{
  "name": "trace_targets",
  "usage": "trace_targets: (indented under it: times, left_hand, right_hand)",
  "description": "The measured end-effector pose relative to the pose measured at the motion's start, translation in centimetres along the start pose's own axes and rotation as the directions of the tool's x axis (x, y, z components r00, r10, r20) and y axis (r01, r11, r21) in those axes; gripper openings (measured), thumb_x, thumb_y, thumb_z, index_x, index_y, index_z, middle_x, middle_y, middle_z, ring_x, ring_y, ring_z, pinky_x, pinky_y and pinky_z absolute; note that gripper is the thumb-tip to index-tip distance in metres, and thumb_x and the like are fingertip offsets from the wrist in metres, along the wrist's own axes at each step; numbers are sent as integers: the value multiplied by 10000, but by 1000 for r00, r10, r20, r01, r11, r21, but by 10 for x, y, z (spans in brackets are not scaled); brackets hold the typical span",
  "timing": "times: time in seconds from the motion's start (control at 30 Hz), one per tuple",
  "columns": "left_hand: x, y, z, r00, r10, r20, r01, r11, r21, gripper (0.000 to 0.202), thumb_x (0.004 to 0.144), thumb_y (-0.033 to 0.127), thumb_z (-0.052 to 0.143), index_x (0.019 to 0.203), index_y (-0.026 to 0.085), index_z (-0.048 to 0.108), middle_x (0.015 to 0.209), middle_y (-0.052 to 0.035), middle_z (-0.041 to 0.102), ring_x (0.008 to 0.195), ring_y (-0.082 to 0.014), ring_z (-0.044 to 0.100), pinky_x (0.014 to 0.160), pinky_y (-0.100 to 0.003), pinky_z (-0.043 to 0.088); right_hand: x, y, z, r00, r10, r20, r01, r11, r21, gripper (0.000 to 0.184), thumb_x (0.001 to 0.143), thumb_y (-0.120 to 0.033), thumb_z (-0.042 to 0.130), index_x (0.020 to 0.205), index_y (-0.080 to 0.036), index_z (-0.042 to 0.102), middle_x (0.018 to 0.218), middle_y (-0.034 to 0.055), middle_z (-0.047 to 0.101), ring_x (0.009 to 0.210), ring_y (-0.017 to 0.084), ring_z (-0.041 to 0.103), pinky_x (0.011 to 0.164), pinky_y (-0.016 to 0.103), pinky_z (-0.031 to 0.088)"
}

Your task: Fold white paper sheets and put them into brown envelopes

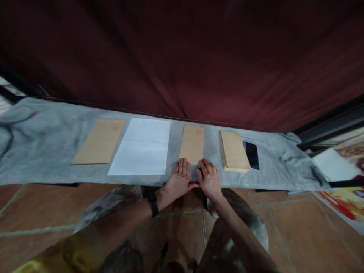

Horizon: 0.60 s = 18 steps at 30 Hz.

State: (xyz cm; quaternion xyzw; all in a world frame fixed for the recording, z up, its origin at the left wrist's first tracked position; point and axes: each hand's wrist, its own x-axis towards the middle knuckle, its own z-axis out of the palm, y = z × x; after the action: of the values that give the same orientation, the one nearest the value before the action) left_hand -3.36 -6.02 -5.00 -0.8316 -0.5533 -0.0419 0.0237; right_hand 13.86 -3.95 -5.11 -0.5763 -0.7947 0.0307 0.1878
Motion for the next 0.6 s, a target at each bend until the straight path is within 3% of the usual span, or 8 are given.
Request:
trace_targets:
  times: [0.23,0.43,0.6]
  left_hand:
    - [6,-7,5,996,-19,-92,11,997,-78,759,915,553,581,1420,-9,513,1487,-323,460,1437,-407,406,1145,-525,382]
    - [10,-4,3,991,-26,-133,20,999,-46,708,904,513,604,1376,-13,557,1426,-324,530,1362,-422,490,1104,-521,420]
    - [16,-3,-8,989,-26,-146,23,999,-24,626,932,490,576,1409,85,557,1360,-242,598,1280,-378,543,1075,-519,432]
  right_hand:
    - [22,5,1,977,208,-35,-206,977,49,315,948,-302,574,1236,-197,649,1158,136,621,1083,300,529,924,427,458]
    - [33,6,11,968,241,-67,-233,966,113,169,921,-255,599,1060,-204,682,1030,118,658,1050,293,556,935,440,457]
    - [42,11,11,950,311,-6,-299,917,264,114,873,-179,609,947,-199,694,978,91,705,1030,255,618,946,397,489]
